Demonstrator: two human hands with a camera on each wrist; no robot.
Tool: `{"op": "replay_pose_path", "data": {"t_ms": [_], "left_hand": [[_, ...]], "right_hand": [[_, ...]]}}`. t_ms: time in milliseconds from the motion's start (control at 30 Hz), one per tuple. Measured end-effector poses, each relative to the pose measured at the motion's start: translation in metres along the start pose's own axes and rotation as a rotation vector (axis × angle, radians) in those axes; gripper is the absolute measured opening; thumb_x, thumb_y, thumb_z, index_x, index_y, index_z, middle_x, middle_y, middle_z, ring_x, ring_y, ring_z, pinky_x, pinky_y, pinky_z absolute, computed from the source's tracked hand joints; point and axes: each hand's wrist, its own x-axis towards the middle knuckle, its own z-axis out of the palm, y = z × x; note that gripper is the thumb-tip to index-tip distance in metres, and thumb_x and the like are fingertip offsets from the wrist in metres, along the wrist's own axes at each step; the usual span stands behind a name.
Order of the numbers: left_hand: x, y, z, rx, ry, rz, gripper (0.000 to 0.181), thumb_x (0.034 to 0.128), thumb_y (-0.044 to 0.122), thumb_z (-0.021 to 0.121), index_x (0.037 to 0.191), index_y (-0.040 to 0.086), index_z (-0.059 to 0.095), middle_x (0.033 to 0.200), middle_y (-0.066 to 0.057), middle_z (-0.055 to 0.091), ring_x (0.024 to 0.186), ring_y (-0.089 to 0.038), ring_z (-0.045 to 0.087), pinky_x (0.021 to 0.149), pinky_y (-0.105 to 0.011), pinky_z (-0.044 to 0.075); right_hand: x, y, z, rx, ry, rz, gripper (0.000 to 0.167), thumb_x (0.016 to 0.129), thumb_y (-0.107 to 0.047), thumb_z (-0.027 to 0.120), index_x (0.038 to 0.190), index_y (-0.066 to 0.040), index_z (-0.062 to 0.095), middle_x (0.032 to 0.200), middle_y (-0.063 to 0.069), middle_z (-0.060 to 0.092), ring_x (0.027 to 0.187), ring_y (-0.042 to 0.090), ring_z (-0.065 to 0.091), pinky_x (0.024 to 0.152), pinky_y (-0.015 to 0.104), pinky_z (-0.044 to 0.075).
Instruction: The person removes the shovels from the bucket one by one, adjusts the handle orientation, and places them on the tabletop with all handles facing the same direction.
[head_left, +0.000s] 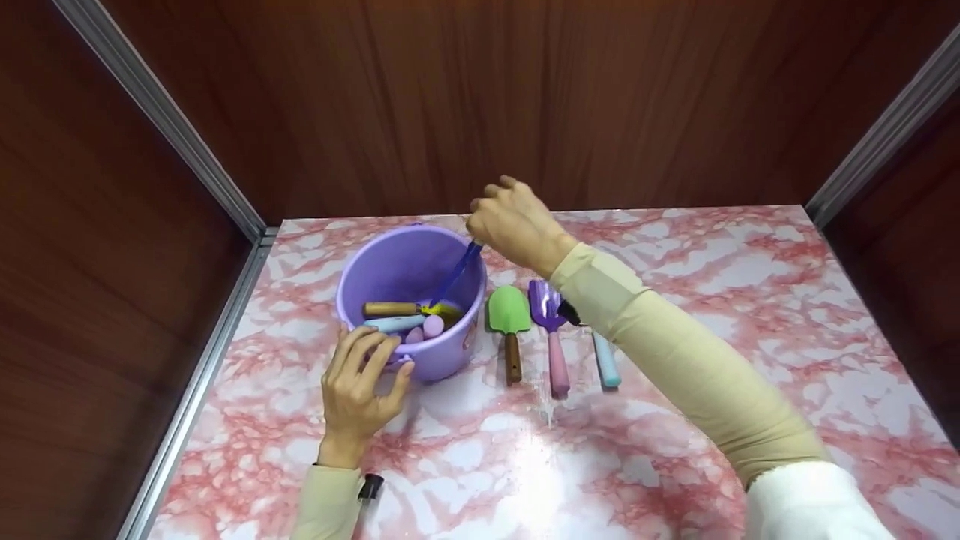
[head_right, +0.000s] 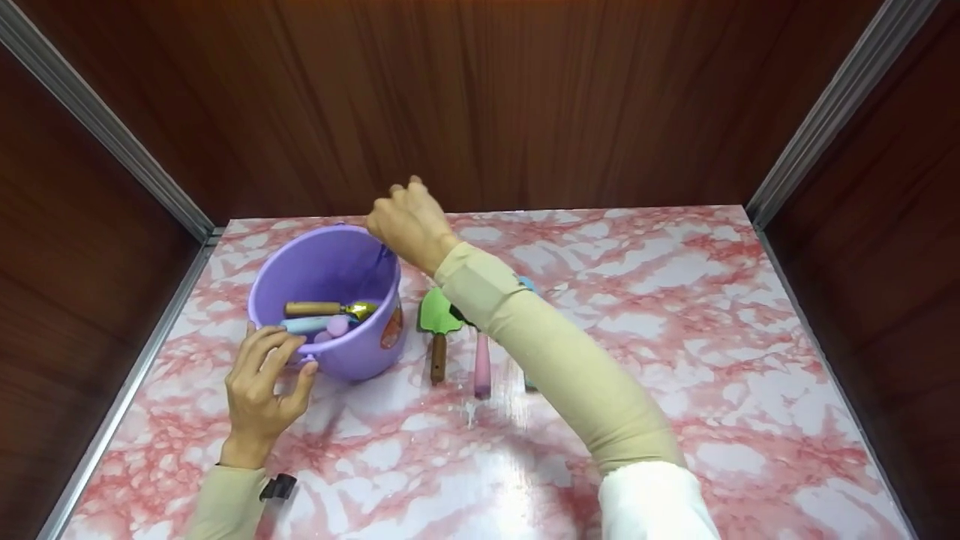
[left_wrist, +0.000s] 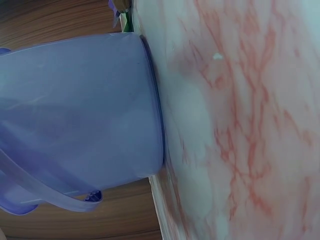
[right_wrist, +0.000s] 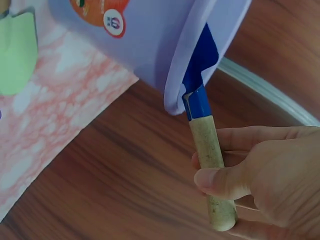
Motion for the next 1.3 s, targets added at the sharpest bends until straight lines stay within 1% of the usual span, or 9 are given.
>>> {"op": "replay_pose_path", "data": {"t_ms": [133,233,367,567,733,867,967,1100,1300], "left_hand": [[0.001,-0.001,-0.001,-0.008,0.010,-0.003,0.035,0.1003,0.038,0.072,0.108,0.005,0.080,0.104,-0.015,0.076,0.106,-0.041,0.072,0.111,-0.071,0.048],[0.001,0.000,-0.001,-0.010,0.014,-0.004,0.035,0.1002,0.038,0.072,0.108,0.005,0.080,0.103,-0.014,0.075,0.106,-0.041,0.071,0.111,-0.071,0.049],[0.001,0.000,0.000,-0.011,0.014,-0.006,0.035,0.1003,0.038,0.072,0.109,0.005,0.080,0.103,-0.014,0.075,0.106,-0.041,0.071,0.112,-0.069,0.049],[0.002,0.000,0.001,-0.011,0.011,-0.014,0.036,0.1001,0.038,0.072,0.109,0.005,0.080,0.103,-0.014,0.076,0.107,-0.040,0.071,0.114,-0.069,0.047],[0.001,-0.001,0.001,-0.014,0.009,-0.011,0.035,0.1000,0.038,0.072,0.109,0.004,0.080,0.103,-0.015,0.076,0.107,-0.040,0.071,0.115,-0.069,0.046],[0.000,0.000,0.000,-0.014,0.014,-0.013,0.035,0.1000,0.038,0.072,0.108,0.004,0.080,0.103,-0.015,0.076,0.107,-0.041,0.071,0.116,-0.069,0.046],[0.000,0.000,0.000,-0.015,0.023,-0.016,0.035,0.0999,0.038,0.072,0.108,0.005,0.080,0.102,-0.014,0.076,0.106,-0.040,0.071,0.116,-0.067,0.047],[-0.001,0.000,0.001,-0.016,0.029,-0.020,0.035,0.0995,0.039,0.072,0.107,0.005,0.080,0.101,-0.014,0.076,0.105,-0.040,0.071,0.116,-0.067,0.047],[-0.002,0.001,0.002,-0.022,0.025,-0.031,0.035,0.0995,0.038,0.072,0.106,0.005,0.080,0.101,-0.013,0.076,0.105,-0.039,0.071,0.113,-0.069,0.048]], "right_hand": [[-0.010,0.011,-0.003,0.045,0.021,0.024,0.017,0.096,-0.010,0.077,0.108,-0.019,0.085,0.103,0.005,0.080,0.095,0.032,0.072,0.093,0.047,0.063],[-0.017,0.018,-0.005,0.047,0.020,0.039,0.014,0.096,-0.012,0.078,0.107,-0.019,0.084,0.099,0.005,0.079,0.087,0.031,0.070,0.076,0.043,0.063],[-0.028,0.028,-0.007,0.027,0.012,0.054,0.013,0.095,-0.013,0.080,0.106,-0.018,0.083,0.097,0.006,0.079,0.083,0.031,0.070,0.066,0.042,0.062],[-0.047,0.042,-0.005,0.052,0.030,0.085,0.023,0.094,-0.003,0.079,0.114,-0.014,0.083,0.099,0.011,0.079,0.079,0.036,0.072,0.058,0.044,0.060],[-0.066,0.054,0.004,0.071,0.041,0.113,0.028,0.086,0.011,0.072,0.101,-0.010,0.083,0.091,0.013,0.076,0.070,0.038,0.070,0.055,0.048,0.060],[-0.080,0.063,0.012,0.100,0.005,0.155,0.027,0.081,0.010,0.072,0.096,-0.010,0.081,0.088,0.013,0.074,0.066,0.040,0.067,0.054,0.052,0.058],[-0.092,0.069,0.018,0.155,-0.033,0.201,0.027,0.077,0.006,0.077,0.097,-0.012,0.081,0.088,0.014,0.073,0.066,0.042,0.066,0.054,0.055,0.056],[-0.109,0.078,0.029,0.271,-0.056,0.256,0.025,0.076,0.004,0.077,0.094,-0.014,0.078,0.084,0.011,0.073,0.064,0.037,0.064,0.051,0.054,0.053],[-0.135,0.088,0.050,0.435,-0.029,0.294,0.017,0.078,0.006,0.073,0.082,-0.010,0.073,0.072,0.006,0.065,0.061,0.025,0.054,0.049,0.038,0.043]]}}
